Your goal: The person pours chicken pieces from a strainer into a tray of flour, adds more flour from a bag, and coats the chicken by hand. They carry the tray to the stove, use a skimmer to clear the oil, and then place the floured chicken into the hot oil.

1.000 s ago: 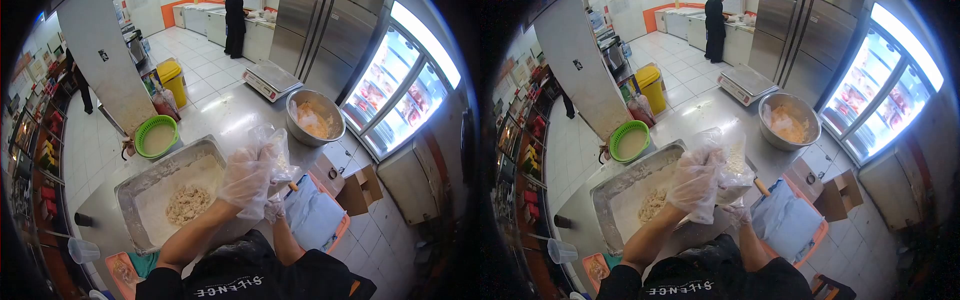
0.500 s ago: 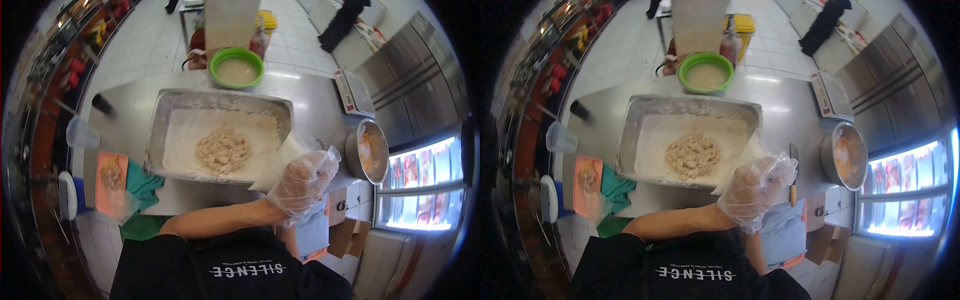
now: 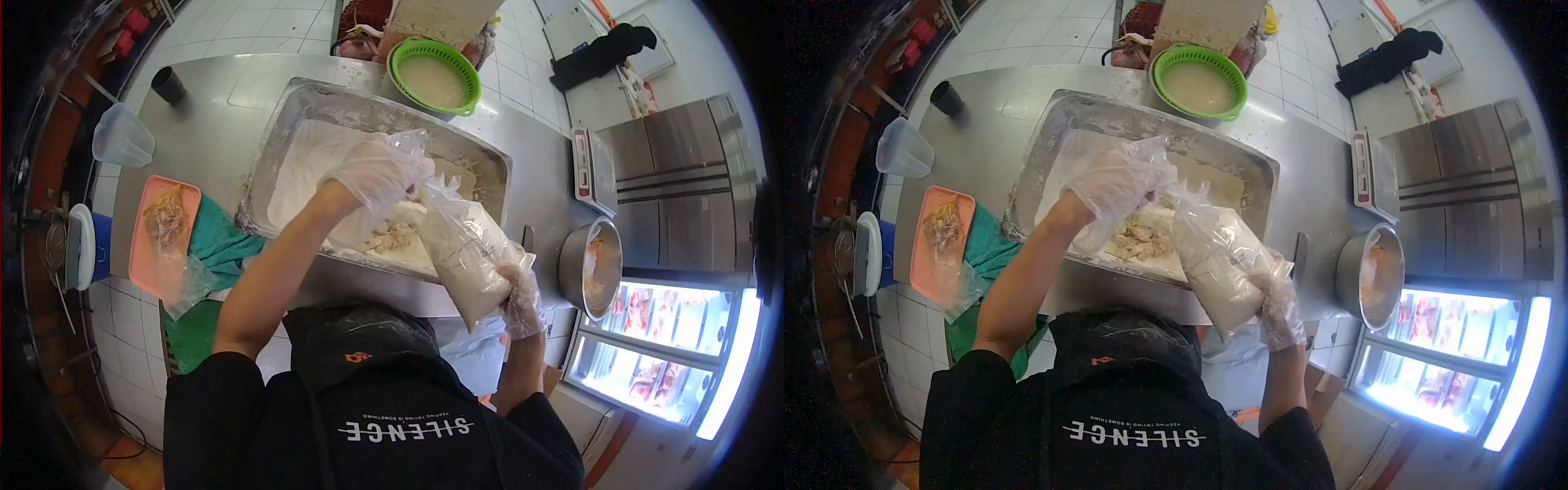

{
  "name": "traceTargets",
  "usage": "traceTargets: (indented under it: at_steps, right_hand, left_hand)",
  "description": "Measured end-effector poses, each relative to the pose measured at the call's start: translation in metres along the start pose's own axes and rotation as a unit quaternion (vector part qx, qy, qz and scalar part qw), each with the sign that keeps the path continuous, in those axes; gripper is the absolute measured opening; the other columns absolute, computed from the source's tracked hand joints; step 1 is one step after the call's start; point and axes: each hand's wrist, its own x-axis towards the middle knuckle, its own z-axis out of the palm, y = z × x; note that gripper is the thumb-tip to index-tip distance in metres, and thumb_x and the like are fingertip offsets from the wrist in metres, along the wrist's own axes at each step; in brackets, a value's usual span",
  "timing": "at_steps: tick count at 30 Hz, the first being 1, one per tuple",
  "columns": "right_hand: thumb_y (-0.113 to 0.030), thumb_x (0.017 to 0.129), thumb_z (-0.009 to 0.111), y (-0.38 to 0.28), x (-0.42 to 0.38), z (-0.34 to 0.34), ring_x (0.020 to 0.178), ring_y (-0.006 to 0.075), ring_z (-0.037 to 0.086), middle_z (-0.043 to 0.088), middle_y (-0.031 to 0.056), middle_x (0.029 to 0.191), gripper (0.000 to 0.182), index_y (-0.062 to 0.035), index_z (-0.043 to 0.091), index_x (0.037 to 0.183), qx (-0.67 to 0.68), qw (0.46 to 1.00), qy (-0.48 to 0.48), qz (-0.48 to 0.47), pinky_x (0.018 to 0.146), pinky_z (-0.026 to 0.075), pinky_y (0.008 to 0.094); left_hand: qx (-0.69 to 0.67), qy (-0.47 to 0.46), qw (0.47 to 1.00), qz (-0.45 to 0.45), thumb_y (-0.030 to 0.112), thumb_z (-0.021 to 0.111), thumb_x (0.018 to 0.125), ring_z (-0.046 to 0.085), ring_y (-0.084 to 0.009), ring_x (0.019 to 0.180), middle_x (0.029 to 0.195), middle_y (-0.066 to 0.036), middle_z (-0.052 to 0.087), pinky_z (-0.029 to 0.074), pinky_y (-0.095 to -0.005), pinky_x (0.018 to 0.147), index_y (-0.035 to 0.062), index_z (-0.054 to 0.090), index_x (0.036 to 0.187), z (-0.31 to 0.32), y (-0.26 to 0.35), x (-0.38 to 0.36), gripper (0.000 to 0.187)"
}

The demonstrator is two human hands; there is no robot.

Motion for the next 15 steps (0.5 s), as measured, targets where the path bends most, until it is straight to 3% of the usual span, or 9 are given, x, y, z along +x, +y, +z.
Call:
traceTargets:
  at_steps: [1, 4, 7, 10, 13, 15]
  right_hand:
    - [-0.011, 0.080, 0.060, -0.001, 0.006, -0.002, 0.097, 0.0253, 0.067, 0.064, 0.0171, 0.110, 0.047, 0.0039, 0.053, 0.124, -0.005, 1.000, -0.008, -0.002, 0.082, 0.057, 0.0362]
    - [-0.011, 0.082, 0.062, -0.015, 0.016, -0.007, 0.094, 0.0200, 0.065, 0.063, 0.0123, 0.111, 0.049, 0.0001, 0.049, 0.129, -0.067, 0.997, -0.044, 0.013, 0.081, 0.054, 0.0305]
    - [-0.011, 0.084, 0.064, -0.030, 0.012, 0.005, 0.094, 0.0177, 0.063, 0.062, 0.0100, 0.112, 0.051, -0.0021, 0.047, 0.131, -0.076, 0.996, -0.054, -0.001, 0.083, 0.053, 0.0292]
    - [-0.009, 0.084, 0.062, -0.038, 0.008, 0.020, 0.098, 0.0193, 0.063, 0.061, 0.0114, 0.115, 0.050, -0.0016, 0.048, 0.132, -0.065, 0.995, -0.058, -0.041, 0.086, 0.053, 0.0308]
    - [-0.008, 0.083, 0.059, -0.044, 0.016, 0.022, 0.104, 0.0220, 0.063, 0.061, 0.0139, 0.118, 0.051, 0.0004, 0.048, 0.132, -0.106, 0.991, -0.051, -0.057, 0.089, 0.053, 0.0324]
    - [-0.007, 0.082, 0.058, -0.043, 0.021, 0.019, 0.102, 0.0222, 0.063, 0.061, 0.0140, 0.117, 0.050, 0.0005, 0.049, 0.131, -0.136, 0.988, -0.039, -0.061, 0.089, 0.053, 0.0322]
  left_hand:
    - [-0.086, -0.024, 0.994, -0.066, 0.027, 0.060, 0.089, 0.059, -0.0144, 0.064, 0.071, -0.004, 0.060, 0.047, -0.0316, 0.059, 0.0099, 0.067, 0.082, -0.011, 0.000, -0.003, 0.019]
    - [0.021, 0.013, 0.999, 0.040, 0.031, 0.058, 0.092, 0.057, -0.0140, 0.060, 0.069, -0.005, 0.062, 0.046, -0.0320, 0.055, 0.0086, 0.069, 0.084, -0.010, -0.027, -0.003, 0.026]
    - [-0.214, 0.051, 0.972, -0.077, 0.029, 0.061, 0.091, 0.054, -0.0130, 0.058, 0.067, -0.004, 0.062, 0.044, -0.0322, 0.053, 0.0054, 0.069, 0.082, -0.008, -0.036, -0.005, 0.027]
    - [-0.293, 0.070, 0.951, -0.070, 0.023, 0.067, 0.088, 0.050, -0.0096, 0.059, 0.067, 0.000, 0.059, 0.043, -0.0303, 0.054, 0.0031, 0.068, 0.081, -0.005, -0.043, -0.006, 0.022]
    - [-0.071, 0.105, 0.991, 0.030, 0.020, 0.070, 0.086, 0.051, -0.0082, 0.061, 0.068, 0.002, 0.059, 0.043, -0.0293, 0.056, 0.0016, 0.068, 0.079, 0.002, -0.055, -0.002, 0.020]
    - [-0.237, 0.077, 0.964, -0.091, 0.021, 0.067, 0.087, 0.053, -0.0104, 0.063, 0.071, 0.000, 0.061, 0.044, -0.0298, 0.058, 0.0035, 0.068, 0.080, 0.002, -0.054, -0.003, 0.019]
